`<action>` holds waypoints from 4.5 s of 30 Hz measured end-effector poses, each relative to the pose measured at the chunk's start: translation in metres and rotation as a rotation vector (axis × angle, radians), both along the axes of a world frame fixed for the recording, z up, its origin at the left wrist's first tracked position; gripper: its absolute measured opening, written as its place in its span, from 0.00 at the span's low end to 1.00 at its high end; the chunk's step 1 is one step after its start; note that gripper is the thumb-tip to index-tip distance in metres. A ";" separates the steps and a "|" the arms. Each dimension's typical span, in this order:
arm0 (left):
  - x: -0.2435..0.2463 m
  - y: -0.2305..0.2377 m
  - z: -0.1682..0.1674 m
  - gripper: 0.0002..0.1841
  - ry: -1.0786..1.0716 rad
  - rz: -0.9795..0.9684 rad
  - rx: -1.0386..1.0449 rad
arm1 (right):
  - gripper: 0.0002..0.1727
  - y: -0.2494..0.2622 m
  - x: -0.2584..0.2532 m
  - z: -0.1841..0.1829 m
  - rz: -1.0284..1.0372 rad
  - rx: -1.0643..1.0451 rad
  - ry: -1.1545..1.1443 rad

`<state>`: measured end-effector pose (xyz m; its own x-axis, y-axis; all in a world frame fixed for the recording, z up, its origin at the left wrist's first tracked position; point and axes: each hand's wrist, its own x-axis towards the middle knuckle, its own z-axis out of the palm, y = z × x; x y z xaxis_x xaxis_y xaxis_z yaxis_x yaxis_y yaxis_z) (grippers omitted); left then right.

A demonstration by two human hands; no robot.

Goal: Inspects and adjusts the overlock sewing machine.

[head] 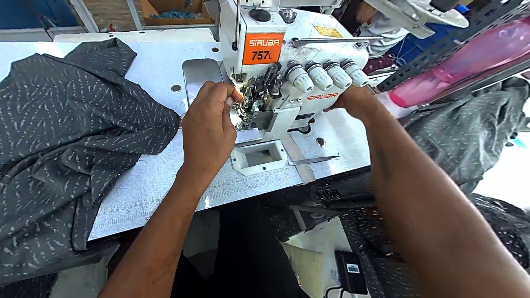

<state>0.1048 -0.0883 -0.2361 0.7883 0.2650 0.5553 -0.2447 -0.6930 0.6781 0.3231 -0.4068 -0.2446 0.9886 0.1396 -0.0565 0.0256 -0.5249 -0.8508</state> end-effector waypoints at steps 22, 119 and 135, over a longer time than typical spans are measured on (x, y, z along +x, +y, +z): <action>-0.002 0.004 0.002 0.12 0.025 -0.053 -0.056 | 0.08 0.005 -0.009 0.023 0.091 -0.080 0.015; -0.003 0.005 -0.002 0.13 -0.087 -0.021 -0.059 | 0.12 0.030 -0.222 -0.040 0.682 -0.337 -0.882; -0.004 0.004 -0.002 0.13 -0.101 -0.014 -0.070 | 0.05 0.134 -0.213 0.010 0.129 0.323 -1.185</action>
<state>0.1008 -0.0840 -0.2383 0.7333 0.2953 0.6124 -0.3235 -0.6408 0.6963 0.1099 -0.2732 -0.2347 0.3840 0.0816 0.9197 0.9049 -0.2314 -0.3573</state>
